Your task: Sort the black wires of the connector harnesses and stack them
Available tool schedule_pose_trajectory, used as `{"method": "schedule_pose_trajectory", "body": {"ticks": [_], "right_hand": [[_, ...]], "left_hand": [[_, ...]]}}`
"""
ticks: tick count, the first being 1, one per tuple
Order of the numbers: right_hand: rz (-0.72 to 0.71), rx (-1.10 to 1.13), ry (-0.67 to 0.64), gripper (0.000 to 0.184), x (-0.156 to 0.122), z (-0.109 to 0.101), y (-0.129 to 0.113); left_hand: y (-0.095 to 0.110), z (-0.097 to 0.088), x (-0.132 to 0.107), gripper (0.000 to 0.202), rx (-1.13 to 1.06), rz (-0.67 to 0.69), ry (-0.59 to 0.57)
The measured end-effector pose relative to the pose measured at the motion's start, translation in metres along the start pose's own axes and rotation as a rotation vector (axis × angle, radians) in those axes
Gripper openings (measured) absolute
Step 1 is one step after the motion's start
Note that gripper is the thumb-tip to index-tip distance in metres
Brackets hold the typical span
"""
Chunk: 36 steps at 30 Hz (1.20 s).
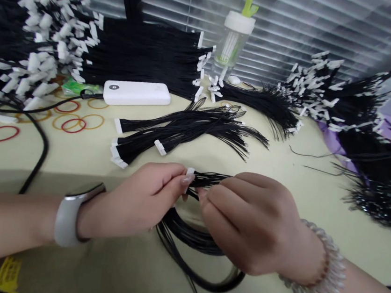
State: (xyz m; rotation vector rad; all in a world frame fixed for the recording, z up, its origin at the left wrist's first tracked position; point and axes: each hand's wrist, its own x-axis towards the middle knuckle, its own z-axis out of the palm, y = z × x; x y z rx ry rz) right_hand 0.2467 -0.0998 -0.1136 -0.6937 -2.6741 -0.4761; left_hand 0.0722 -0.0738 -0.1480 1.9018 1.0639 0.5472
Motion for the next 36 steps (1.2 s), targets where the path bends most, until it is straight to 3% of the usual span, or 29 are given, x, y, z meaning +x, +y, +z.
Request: {"method": "schedule_pose_trajectory", "body": {"ticks": [13,17,20,22,25,30,36], "right_hand": [[0.013,0.047,-0.001,0.025,0.0,0.004,0.002],[0.137,0.114,-0.093,0.024,-0.004,0.001,0.013],[0.269,0.289,-0.186,0.011,-0.008,-0.002,0.026],[0.308,0.376,-0.216,0.005,-0.01,-0.003,0.034],[0.323,0.415,-0.236,0.01,-0.01,-0.002,0.041],[0.364,0.348,-0.225,0.015,-0.009,-0.002,0.038],[0.466,0.409,-0.053,0.023,-0.009,-0.015,0.036]], "left_hand": [[0.002,0.001,0.0,0.032,0.044,0.032,0.005],[0.003,0.0,0.001,0.033,-0.023,-0.016,0.024],[0.002,-0.001,0.002,0.034,-0.076,-0.054,0.027],[0.0,-0.002,0.003,0.035,-0.084,-0.069,0.042],[-0.003,-0.002,0.004,0.036,-0.088,-0.098,0.059],[-0.004,-0.002,0.004,0.035,-0.156,-0.103,0.076],[-0.005,0.0,0.003,0.037,-0.245,-0.194,0.128]]}}
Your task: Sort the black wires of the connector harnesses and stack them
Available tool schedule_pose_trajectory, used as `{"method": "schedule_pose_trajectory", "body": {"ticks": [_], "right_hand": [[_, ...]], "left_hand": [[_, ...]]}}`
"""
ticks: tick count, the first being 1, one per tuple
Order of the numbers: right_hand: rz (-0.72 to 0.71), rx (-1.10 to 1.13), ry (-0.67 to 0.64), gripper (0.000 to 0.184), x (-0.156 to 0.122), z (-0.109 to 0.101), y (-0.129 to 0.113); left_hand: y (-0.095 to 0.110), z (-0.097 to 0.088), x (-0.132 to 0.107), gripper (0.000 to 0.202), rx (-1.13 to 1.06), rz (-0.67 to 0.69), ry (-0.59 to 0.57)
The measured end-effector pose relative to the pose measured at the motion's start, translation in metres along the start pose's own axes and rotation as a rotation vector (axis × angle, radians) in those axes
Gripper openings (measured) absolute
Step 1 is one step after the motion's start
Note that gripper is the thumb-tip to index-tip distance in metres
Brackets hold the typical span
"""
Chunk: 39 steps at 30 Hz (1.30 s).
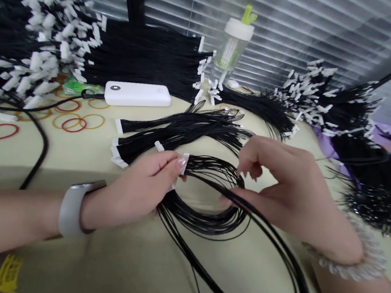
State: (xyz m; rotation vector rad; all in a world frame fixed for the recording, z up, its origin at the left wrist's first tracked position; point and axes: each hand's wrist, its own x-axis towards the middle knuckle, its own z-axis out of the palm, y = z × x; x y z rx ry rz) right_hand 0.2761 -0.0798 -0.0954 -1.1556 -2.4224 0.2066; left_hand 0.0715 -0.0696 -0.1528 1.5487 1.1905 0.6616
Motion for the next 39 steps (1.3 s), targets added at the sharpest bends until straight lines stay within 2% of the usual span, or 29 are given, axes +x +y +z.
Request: {"method": "schedule_pose_trajectory", "body": {"ticks": [2,7,9,11,14,18,23,25,27,30,31,33,34,35,37,39], "right_hand": [[0.047,0.052,-0.069,0.025,0.0,-0.004,0.0],[0.077,0.244,-0.385,0.045,-0.003,-0.01,-0.008],[0.098,0.252,-0.523,0.048,-0.005,-0.006,-0.016],[0.109,0.188,-0.601,0.046,-0.006,0.004,-0.026],[0.119,0.155,-0.598,0.032,-0.006,0.023,-0.035],[0.21,0.362,-0.572,0.033,-0.005,0.04,-0.035],[0.498,0.669,-0.668,0.037,-0.001,0.041,-0.03],[0.6,0.709,-0.665,0.037,0.001,0.038,-0.028],[0.556,0.662,-0.676,0.034,0.001,0.034,-0.023],[0.344,0.465,-0.741,0.027,-0.002,0.019,-0.007],[0.32,0.374,-0.737,0.024,-0.003,0.012,0.001],[0.395,0.172,-0.592,0.02,-0.002,-0.002,0.018],[0.485,0.097,-0.429,0.018,-0.001,-0.009,0.027],[0.571,0.064,-0.205,0.014,0.001,-0.016,0.036],[0.666,0.238,0.271,0.016,0.006,-0.027,0.049],[0.69,0.584,0.629,0.02,0.012,-0.033,0.056]], "left_hand": [[-0.001,0.001,0.001,0.036,-0.079,-0.05,0.01],[-0.001,0.001,0.004,0.037,-0.201,-0.055,0.043],[-0.002,0.001,0.005,0.036,-0.227,-0.051,0.058],[-0.001,0.002,0.005,0.035,-0.229,-0.062,0.079],[0.0,0.002,0.004,0.036,-0.212,-0.073,0.109],[0.002,0.002,0.005,0.037,-0.222,-0.05,0.141],[0.0,0.0,0.006,0.037,-0.197,-0.058,0.14],[0.0,-0.001,0.006,0.037,-0.186,-0.059,0.138],[0.0,-0.002,0.005,0.036,-0.198,-0.064,0.114],[0.001,-0.003,0.003,0.036,-0.242,-0.067,0.071],[0.001,-0.003,0.003,0.036,-0.247,-0.068,0.062],[0.002,-0.003,0.002,0.036,-0.235,-0.075,0.066],[0.003,-0.003,0.002,0.036,-0.224,-0.079,0.068],[0.004,-0.003,0.002,0.036,-0.212,-0.078,0.069],[0.005,-0.003,0.001,0.036,-0.184,-0.068,0.068],[0.005,-0.002,0.001,0.036,-0.146,-0.045,0.071]]}}
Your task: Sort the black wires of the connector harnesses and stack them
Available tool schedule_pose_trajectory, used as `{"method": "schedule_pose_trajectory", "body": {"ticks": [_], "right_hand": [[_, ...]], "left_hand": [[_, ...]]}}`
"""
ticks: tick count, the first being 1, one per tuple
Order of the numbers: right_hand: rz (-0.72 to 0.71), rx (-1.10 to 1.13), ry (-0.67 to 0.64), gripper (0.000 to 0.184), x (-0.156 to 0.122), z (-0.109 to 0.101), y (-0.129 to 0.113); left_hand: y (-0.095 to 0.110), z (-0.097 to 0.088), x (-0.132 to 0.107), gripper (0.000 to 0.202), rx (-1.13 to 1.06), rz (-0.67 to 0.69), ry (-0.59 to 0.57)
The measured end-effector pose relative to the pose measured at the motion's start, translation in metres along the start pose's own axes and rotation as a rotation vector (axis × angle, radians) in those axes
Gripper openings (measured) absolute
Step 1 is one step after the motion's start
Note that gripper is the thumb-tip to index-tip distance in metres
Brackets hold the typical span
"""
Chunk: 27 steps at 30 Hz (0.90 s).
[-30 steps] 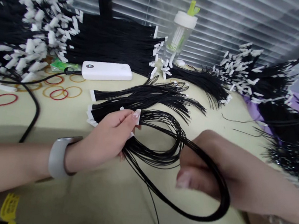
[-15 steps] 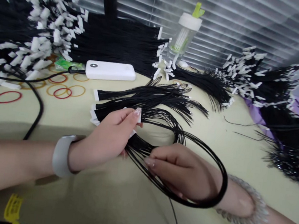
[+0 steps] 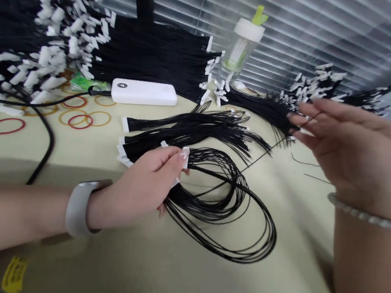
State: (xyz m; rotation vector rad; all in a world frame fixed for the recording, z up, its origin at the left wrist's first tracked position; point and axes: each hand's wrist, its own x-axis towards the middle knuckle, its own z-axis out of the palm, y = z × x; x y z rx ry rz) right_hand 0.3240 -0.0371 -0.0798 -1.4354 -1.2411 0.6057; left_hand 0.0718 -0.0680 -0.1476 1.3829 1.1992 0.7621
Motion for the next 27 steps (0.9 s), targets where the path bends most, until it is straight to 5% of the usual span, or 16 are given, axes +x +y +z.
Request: {"method": "schedule_pose_trajectory", "body": {"ticks": [2,5,8,10,13,16,27], "right_hand": [[0.063,0.281,0.111,0.02,0.003,0.002,-0.003],[0.047,0.276,0.12,0.027,-0.009,0.01,-0.006],[-0.095,0.094,-0.206,0.038,-0.034,0.021,-0.007],[-0.224,-0.08,-0.45,0.023,-0.051,0.03,-0.006],[-0.461,-0.353,-0.585,0.006,-0.068,0.043,-0.003],[-0.565,-0.449,-0.575,0.011,-0.076,0.053,0.001],[-0.546,-0.473,-0.488,0.013,-0.087,0.067,0.007]], "left_hand": [[-0.001,0.0,-0.001,0.035,0.047,0.031,0.002],[-0.003,0.001,-0.003,0.034,0.11,0.069,-0.004],[-0.004,0.001,-0.004,0.034,0.146,0.093,-0.009],[-0.004,0.002,-0.005,0.034,0.15,0.1,-0.012],[-0.003,0.002,-0.006,0.033,0.159,0.103,-0.016],[-0.001,0.002,-0.007,0.032,0.191,0.111,-0.028],[0.0,0.003,-0.008,0.032,0.25,0.176,-0.053]]}}
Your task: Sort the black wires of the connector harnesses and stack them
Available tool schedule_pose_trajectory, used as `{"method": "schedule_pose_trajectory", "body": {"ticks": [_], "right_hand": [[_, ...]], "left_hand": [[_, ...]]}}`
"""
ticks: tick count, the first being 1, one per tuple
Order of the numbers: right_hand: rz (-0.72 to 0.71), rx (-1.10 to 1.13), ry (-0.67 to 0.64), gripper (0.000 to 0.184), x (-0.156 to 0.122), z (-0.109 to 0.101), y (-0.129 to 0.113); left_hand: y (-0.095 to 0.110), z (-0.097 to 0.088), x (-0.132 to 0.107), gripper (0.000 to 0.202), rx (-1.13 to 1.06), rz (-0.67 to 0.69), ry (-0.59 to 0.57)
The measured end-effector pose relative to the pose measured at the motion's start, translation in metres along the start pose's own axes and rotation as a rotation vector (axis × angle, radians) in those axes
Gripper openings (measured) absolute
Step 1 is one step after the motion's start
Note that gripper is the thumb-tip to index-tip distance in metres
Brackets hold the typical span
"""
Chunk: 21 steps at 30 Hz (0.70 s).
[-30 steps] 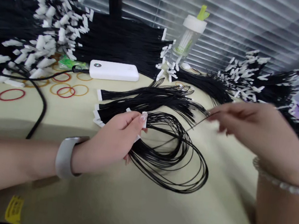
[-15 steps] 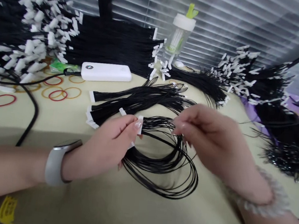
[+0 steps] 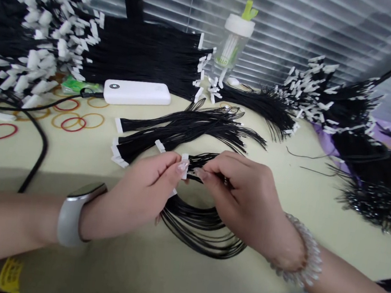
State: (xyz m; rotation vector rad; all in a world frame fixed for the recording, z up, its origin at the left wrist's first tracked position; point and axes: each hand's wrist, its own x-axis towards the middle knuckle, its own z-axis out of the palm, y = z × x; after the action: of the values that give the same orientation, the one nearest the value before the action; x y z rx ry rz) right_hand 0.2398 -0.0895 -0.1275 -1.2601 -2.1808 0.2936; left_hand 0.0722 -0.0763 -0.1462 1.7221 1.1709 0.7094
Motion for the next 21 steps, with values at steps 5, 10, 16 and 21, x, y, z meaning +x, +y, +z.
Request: {"method": "schedule_pose_trajectory", "body": {"ticks": [5,10,16,21], "right_hand": [[0.017,-0.051,-0.056,0.015,-0.0007,-0.0017,-0.001],[-0.013,-0.109,-0.149,0.019,-0.0013,-0.0051,-0.0025],[-0.023,-0.247,-0.233,0.016,-0.0003,-0.0076,-0.0043],[-0.05,-0.358,-0.253,0.015,-0.0012,-0.0087,-0.0043]], "left_hand": [[0.0001,0.0006,-0.0018,0.032,-0.008,-0.015,0.002],[0.0007,0.0014,-0.0035,0.033,-0.007,-0.016,0.004],[-0.0006,0.0015,-0.0036,0.033,0.0,-0.021,-0.011],[-0.0001,0.0023,-0.0035,0.032,0.017,-0.018,-0.018]]}}
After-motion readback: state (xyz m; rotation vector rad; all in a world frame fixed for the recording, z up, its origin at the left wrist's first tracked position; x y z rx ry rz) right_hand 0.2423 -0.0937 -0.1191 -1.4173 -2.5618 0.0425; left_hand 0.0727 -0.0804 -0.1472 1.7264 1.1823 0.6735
